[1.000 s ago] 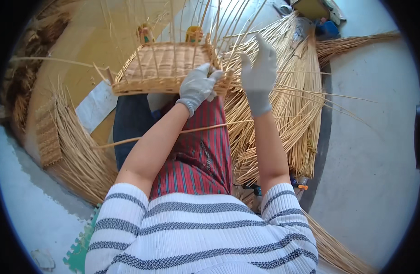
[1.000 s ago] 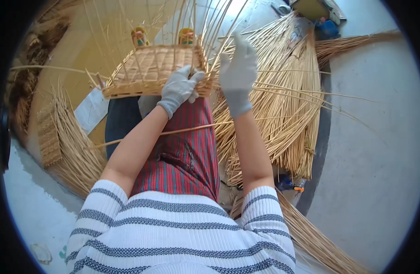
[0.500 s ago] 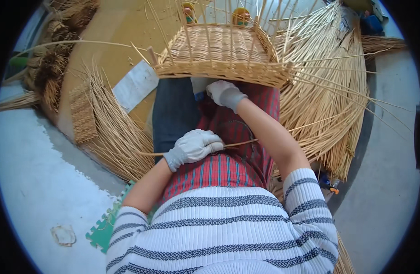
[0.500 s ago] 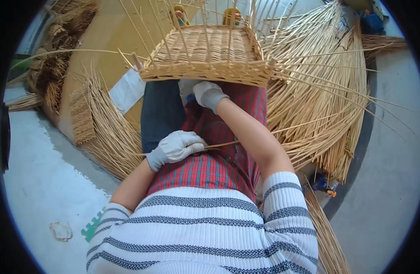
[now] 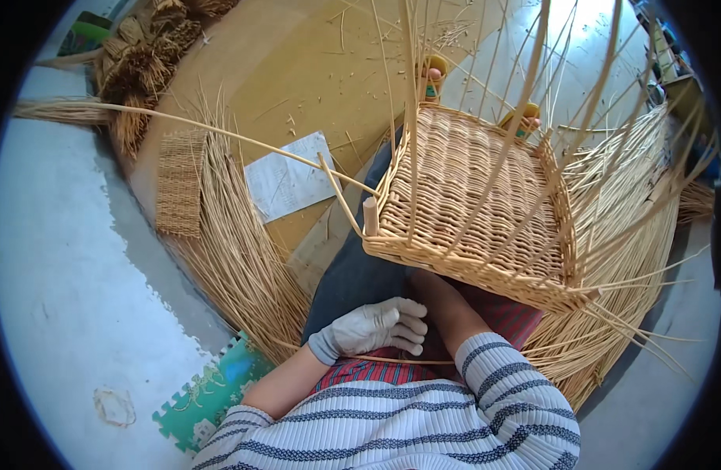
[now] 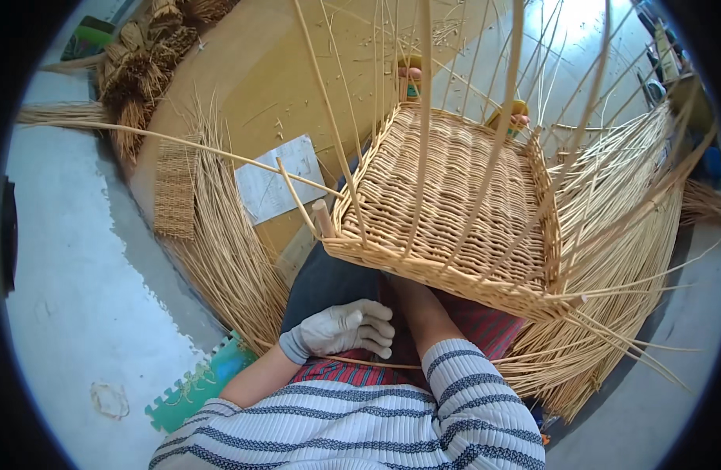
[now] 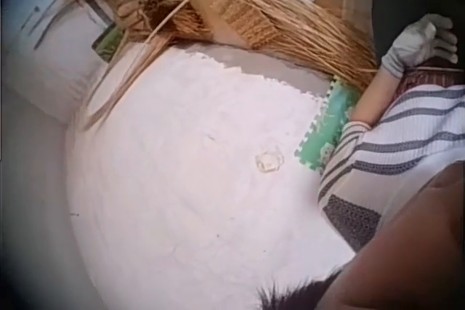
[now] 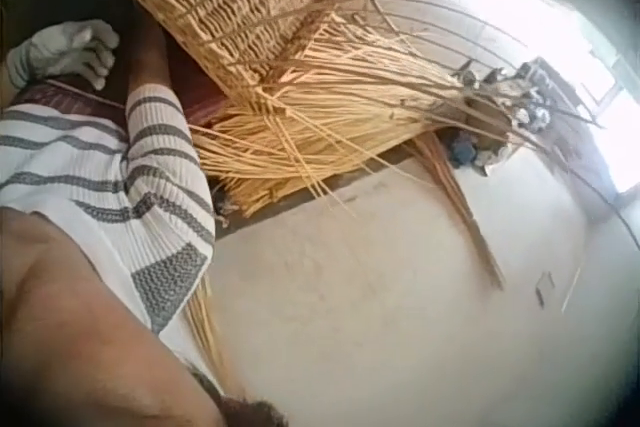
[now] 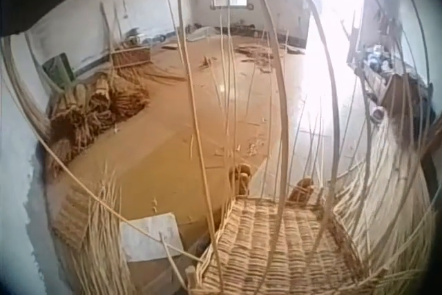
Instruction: Weaving a rectangular basket using long straw strands and a measuring tape for dimensions.
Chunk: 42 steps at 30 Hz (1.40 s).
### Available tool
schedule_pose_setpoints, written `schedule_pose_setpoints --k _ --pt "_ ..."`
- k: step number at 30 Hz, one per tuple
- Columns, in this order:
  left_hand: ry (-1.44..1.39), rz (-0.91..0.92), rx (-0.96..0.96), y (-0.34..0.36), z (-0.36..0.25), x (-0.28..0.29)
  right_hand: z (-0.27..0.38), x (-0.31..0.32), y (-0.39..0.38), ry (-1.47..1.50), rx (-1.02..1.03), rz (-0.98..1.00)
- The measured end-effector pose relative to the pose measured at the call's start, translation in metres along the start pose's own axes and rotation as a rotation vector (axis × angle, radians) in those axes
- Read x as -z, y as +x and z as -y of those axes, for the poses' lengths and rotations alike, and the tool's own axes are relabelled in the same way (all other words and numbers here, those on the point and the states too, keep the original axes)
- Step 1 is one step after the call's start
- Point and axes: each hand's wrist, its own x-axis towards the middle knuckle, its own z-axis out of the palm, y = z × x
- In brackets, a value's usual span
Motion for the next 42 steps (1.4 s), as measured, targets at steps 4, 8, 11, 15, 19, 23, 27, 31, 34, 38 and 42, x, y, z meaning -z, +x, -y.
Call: schedule_pose_setpoints --k 4,8,11,15,19,23,27,31,34,38,42 --pt "0.351 -0.126 -0.085 0.0 -0.003 -0.013 -0.011 -0.005 0.019 0.002 -0.006 -0.009" --pt "0.552 -0.245 -0.186 0.004 -0.004 -0.02 -0.014 -0.012 0.03 0.021 0.019 -0.041" --pt "0.545 -0.292 -0.286 0.012 0.0 -0.022 -0.004 0.016 0.014 0.088 0.12 -0.094" --pt "0.751 -0.389 -0.451 0.013 0.005 -0.028 0.023 0.115 -0.063 -0.045 0.111 0.21" --pt "1.096 -0.458 -0.51 0.002 0.001 -0.035 0.037 0.202 -0.199 0.36 0.295 0.034" --pt "0.981 -0.164 -0.326 0.005 0.01 -0.048 0.05 0.206 -0.279 0.809 0.583 -0.365" --pt "0.908 -0.129 -0.282 0.02 0.014 -0.077 0.056 0.21 -0.291 0.667 0.461 -0.433" --pt "1.104 -0.422 -0.397 0.008 -0.039 -0.097 0.027 0.281 -0.301 0.245 0.541 -0.875" --pt "1.276 -0.513 -0.809 0.012 -0.119 -0.089 -0.024 0.345 -0.311 0.137 0.269 -1.009" --pt "1.81 -0.79 -0.878 0.036 -0.159 -0.061 -0.08 0.368 -0.296 0.093 0.133 -0.918" --pt "1.383 -0.619 -0.784 0.038 -0.162 -0.053 -0.099 0.361 -0.28 0.041 0.16 -0.925"
